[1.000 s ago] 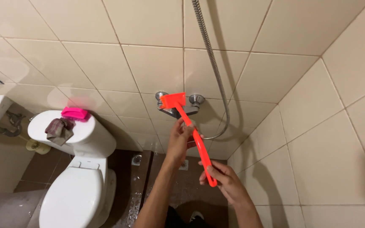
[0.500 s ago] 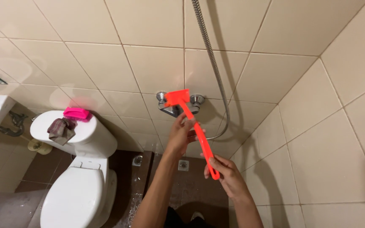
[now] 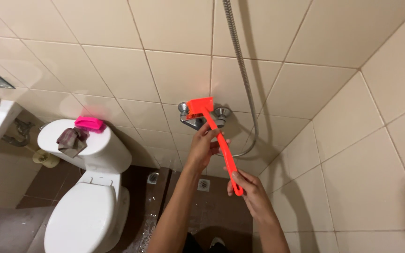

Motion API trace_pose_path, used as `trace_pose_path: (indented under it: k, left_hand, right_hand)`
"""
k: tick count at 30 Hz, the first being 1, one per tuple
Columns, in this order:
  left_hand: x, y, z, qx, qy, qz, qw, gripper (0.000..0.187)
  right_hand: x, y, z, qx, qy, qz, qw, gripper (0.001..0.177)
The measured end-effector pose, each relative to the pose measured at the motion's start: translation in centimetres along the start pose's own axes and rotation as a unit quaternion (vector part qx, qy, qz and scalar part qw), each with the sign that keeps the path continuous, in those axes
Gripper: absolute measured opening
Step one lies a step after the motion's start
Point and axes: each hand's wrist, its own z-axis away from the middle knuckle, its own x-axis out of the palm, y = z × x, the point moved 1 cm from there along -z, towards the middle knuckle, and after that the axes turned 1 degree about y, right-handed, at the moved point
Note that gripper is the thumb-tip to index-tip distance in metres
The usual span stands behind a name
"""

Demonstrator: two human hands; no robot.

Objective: The person scrubs the shower wall tiles and fixtures using a red long-handled brush. They focus on the area around the shower valve and the vertical grout lines, moving the brush up and down and side to side.

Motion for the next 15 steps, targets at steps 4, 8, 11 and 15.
trace_pose_path:
  k: [4, 8, 11, 15]
  left_hand:
    - [-2.0, 0.4, 1.2, 0.005, 0.013, 0.017, 1.0, 0.041]
    - [-2.3, 0.1, 0.8, 0.007, 0.006, 0.009, 1.0, 0.042]
    - [-1.7, -1.2, -1.2, -0.006, -0.029, -0.01, 1.0, 0.042]
    - [-0.5, -3.5, -2.6, -0.049, -0.073, -0.049, 0.995, 0.044]
  right_hand:
    - [0.6, 0.9, -0.4, 0.001, -0.044, -0.006, 0.999, 0.052]
    - [1.8, 1.7, -0.2, 0.008, -0.044, -0.032, 0.998, 0.051]
    - [1.7, 2.0, -0.2, 0.009, -0.02, -0.046, 0.999, 0.051]
    - [0.0, 3.8, 0.3, 0.04, 0.023, -0.072, 0.996, 0.052]
